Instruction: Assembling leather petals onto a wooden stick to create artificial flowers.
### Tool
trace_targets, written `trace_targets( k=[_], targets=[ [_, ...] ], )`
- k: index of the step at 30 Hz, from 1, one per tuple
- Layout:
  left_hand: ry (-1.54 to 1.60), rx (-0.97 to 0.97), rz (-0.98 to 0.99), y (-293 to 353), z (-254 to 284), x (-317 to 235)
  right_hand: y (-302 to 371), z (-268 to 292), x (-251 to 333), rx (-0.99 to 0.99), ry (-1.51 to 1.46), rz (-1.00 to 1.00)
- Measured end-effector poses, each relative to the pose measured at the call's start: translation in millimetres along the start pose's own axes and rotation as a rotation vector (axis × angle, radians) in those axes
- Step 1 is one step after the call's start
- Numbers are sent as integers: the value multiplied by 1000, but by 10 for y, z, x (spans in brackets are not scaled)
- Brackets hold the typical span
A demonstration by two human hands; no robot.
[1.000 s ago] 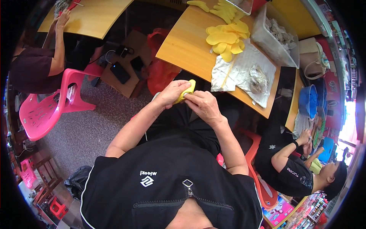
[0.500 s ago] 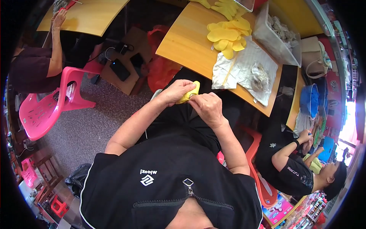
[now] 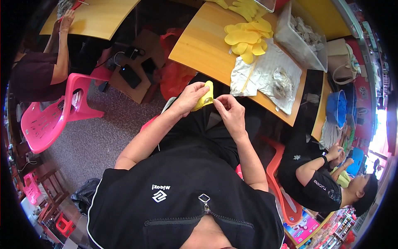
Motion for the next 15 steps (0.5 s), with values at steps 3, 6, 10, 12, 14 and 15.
trace_targets(
  k=[3, 6, 10, 12, 14, 15],
  targets=[
    [46, -29, -166, -54, -45, 86, -56, -63, -125, 16, -197, -95],
    [105, -9, -220, -18, -87, 84, -56, -72, -85, -18, -129, -63],
    [117, -5, -228, -6, -82, 88, -25, -74, -23, -160, 60, 86],
    [204, 6, -54, 38, -89, 66, -7, -74, -1, -203, 41, 100],
    [267, 6, -61, 48, -96, 91, 11, -67, 26, -245, 21, 114],
    [330, 8, -67, 48, -99, 106, 23, -62, 46, -247, 35, 138]
  ],
)
Point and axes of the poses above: each hand's wrist, its own y-axis away from the middle knuckle, its own z-axis out of the back of the hand, x = y × z, the point moved 1 cm from there along -y, towards the middle knuckle, and after that the axes turned 2 degrees about x, right-handed, at the moved point
